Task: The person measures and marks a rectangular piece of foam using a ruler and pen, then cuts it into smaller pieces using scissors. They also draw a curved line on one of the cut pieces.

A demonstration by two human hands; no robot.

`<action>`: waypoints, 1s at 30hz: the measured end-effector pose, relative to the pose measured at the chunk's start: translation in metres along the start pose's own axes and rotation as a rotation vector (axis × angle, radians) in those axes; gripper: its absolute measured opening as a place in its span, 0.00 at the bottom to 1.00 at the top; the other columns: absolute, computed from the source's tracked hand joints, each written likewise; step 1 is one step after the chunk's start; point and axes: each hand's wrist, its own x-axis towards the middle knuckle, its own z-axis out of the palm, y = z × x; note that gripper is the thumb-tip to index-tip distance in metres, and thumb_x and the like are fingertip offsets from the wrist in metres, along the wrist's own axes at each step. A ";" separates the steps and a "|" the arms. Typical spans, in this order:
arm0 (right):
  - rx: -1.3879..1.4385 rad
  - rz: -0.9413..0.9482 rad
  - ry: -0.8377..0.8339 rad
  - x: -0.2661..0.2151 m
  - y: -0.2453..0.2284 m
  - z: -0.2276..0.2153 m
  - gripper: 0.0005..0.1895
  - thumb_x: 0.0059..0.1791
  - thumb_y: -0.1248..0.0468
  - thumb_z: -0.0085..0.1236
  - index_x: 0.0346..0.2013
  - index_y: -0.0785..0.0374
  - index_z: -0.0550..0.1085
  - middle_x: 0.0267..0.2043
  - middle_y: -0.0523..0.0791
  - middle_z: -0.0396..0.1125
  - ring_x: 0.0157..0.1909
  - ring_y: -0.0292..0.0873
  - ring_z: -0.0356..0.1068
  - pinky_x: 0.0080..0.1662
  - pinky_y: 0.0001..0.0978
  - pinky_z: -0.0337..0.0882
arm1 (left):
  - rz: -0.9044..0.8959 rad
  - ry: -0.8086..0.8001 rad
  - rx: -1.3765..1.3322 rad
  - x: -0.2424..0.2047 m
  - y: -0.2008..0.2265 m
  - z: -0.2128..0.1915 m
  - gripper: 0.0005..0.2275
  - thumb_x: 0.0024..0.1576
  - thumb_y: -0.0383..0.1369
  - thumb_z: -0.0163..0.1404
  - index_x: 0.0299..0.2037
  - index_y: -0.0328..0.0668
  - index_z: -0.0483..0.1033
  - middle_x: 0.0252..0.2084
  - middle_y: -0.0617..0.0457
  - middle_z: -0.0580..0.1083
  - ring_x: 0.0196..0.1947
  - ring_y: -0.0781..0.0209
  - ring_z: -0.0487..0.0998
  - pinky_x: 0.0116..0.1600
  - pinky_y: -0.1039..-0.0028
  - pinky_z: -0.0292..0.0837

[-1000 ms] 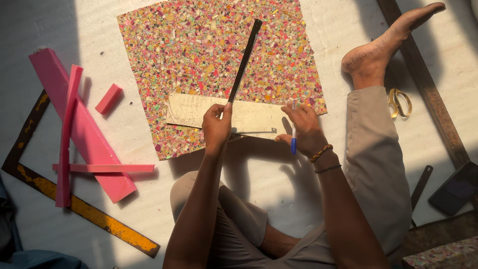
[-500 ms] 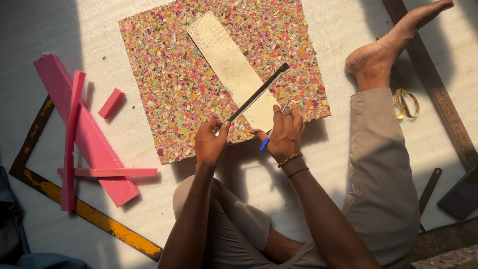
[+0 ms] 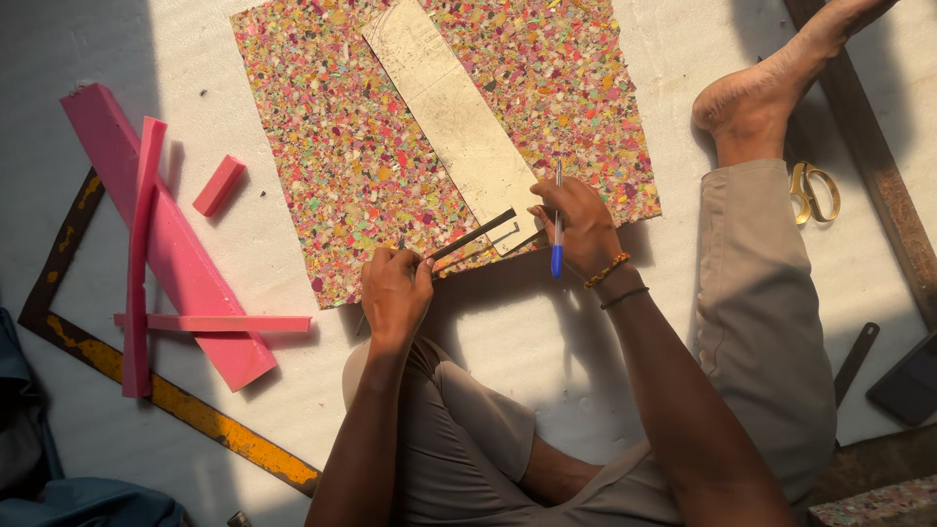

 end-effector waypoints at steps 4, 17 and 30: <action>-0.131 -0.103 -0.143 0.013 0.001 0.006 0.13 0.47 0.64 0.68 0.46 0.60 0.78 0.35 0.48 0.64 0.44 0.50 0.65 0.46 0.42 0.67 | 0.006 -0.003 -0.022 -0.009 0.017 0.011 0.08 0.54 0.39 0.58 0.34 0.44 0.83 0.39 0.50 0.73 0.45 0.46 0.72 0.50 0.58 0.69; 0.010 -0.102 -0.253 0.011 0.020 0.006 0.16 0.40 0.66 0.74 0.39 0.59 0.78 0.34 0.46 0.61 0.40 0.47 0.64 0.41 0.40 0.66 | -0.003 0.060 0.038 -0.019 0.035 0.033 0.07 0.56 0.38 0.58 0.34 0.45 0.80 0.40 0.53 0.74 0.46 0.48 0.71 0.51 0.58 0.67; -0.002 -0.045 -0.189 0.003 0.020 0.008 0.09 0.47 0.64 0.70 0.38 0.60 0.77 0.34 0.46 0.61 0.41 0.48 0.64 0.42 0.40 0.66 | 0.066 0.138 0.109 -0.024 0.037 0.044 0.08 0.54 0.36 0.58 0.35 0.43 0.75 0.40 0.53 0.72 0.46 0.48 0.70 0.50 0.56 0.65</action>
